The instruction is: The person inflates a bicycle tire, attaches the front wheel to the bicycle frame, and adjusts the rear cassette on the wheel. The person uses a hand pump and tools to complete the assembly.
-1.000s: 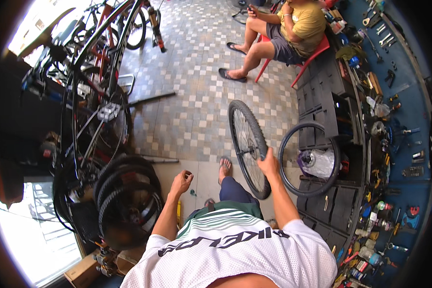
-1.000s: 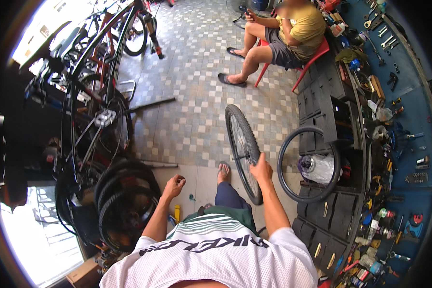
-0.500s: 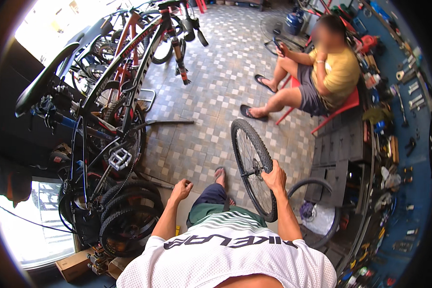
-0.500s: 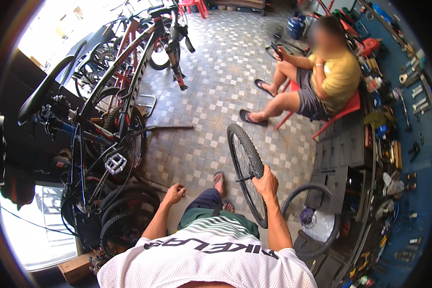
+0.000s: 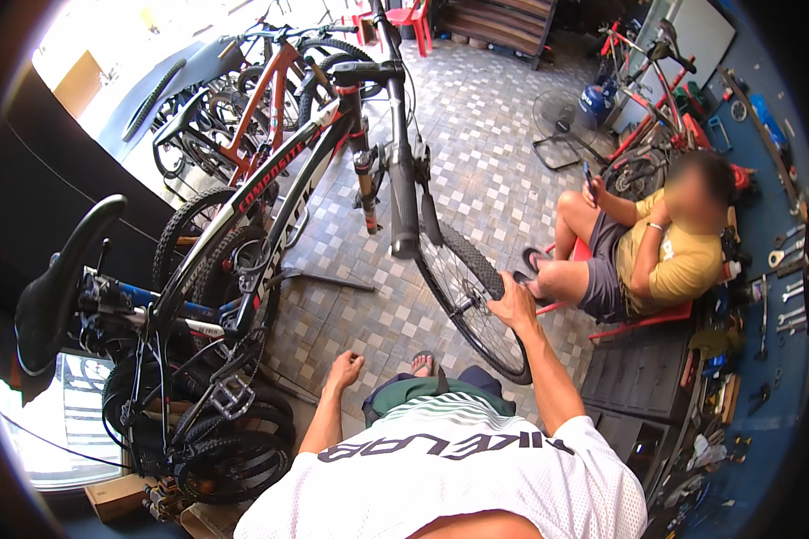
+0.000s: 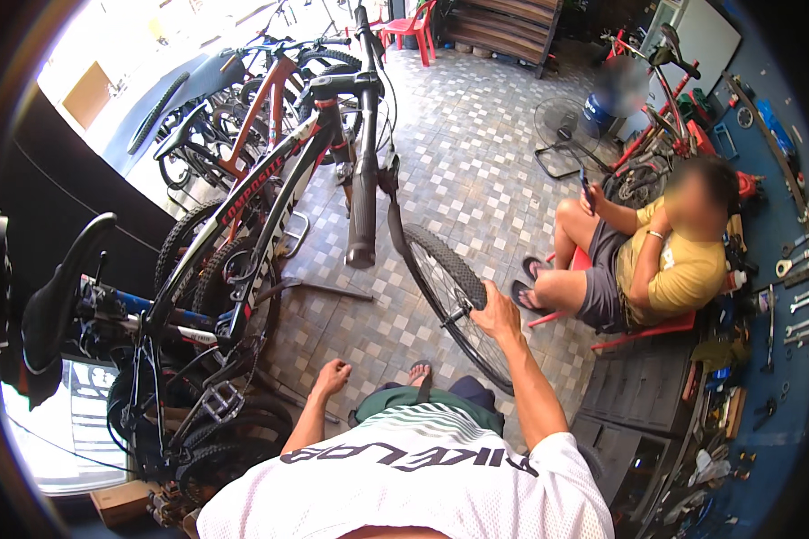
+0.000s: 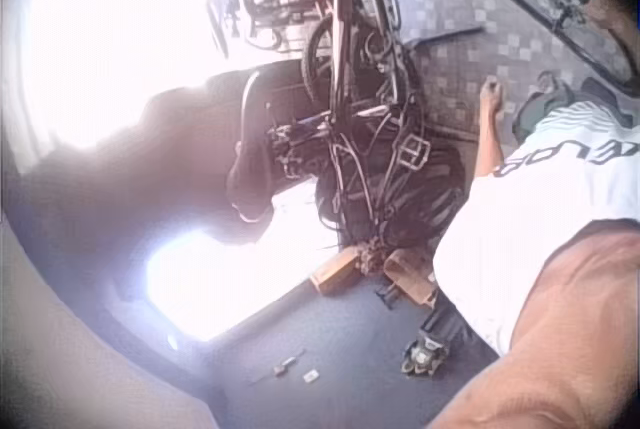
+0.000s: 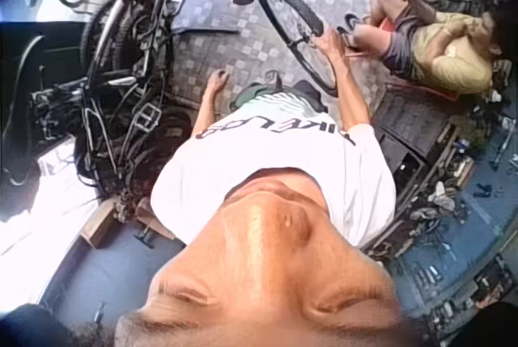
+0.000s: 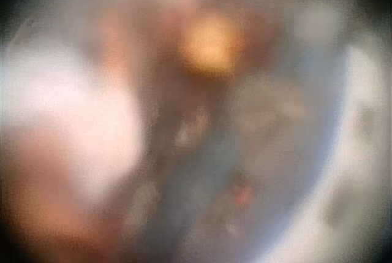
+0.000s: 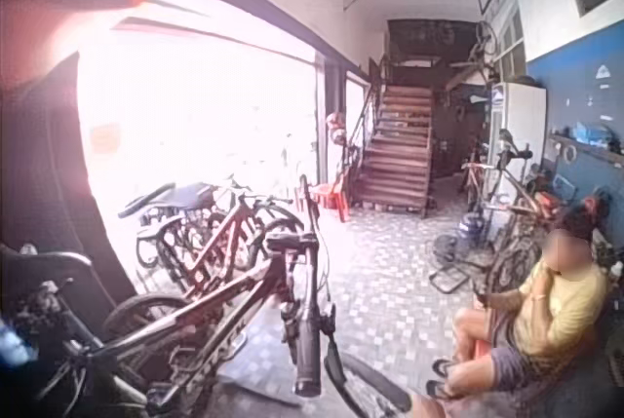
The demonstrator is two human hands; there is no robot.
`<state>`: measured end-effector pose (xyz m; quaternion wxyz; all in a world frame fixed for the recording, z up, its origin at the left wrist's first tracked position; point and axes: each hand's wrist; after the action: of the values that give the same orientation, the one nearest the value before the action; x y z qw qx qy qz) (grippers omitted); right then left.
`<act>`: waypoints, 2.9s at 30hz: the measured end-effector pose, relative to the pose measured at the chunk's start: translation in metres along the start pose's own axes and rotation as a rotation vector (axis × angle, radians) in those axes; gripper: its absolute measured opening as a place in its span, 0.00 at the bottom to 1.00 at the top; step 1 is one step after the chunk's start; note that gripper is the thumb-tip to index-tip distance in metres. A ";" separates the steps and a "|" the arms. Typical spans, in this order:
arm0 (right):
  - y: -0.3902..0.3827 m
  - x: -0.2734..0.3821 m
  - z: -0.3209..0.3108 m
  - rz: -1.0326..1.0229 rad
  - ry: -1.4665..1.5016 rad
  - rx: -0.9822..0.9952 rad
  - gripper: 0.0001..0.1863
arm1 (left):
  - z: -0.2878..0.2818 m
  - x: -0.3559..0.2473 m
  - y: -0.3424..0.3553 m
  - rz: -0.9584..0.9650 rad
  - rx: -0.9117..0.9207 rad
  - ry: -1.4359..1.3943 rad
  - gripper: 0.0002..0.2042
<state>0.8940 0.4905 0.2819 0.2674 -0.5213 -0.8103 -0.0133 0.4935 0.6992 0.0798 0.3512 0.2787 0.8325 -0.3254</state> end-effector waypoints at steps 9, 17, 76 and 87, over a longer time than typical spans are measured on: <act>0.211 0.028 0.016 -0.235 -0.112 0.146 0.34 | -0.003 -0.114 0.101 -0.026 -0.317 -0.294 0.15; 0.350 0.099 0.033 -0.567 -0.176 0.346 0.33 | 0.047 -0.135 0.223 -0.013 -0.697 -0.622 0.24; 0.601 0.416 0.173 -1.552 -0.564 1.604 0.44 | -0.050 -0.433 0.447 -0.246 -2.263 -0.449 0.16; 0.568 0.416 0.190 -1.601 -0.503 1.635 0.44 | -0.051 -0.435 0.438 -0.480 -2.131 -0.428 0.06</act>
<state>1.1680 1.1548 0.1591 0.2704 0.4768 -0.7046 0.4506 1.0360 0.9117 0.2896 0.4753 -0.3954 0.6408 0.4551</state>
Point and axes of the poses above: each hand's wrist, its own y-axis towards the middle knuckle, its own z-axis out of the palm, x = y × z, and after that the axes turned 14 degrees about z, right-handed
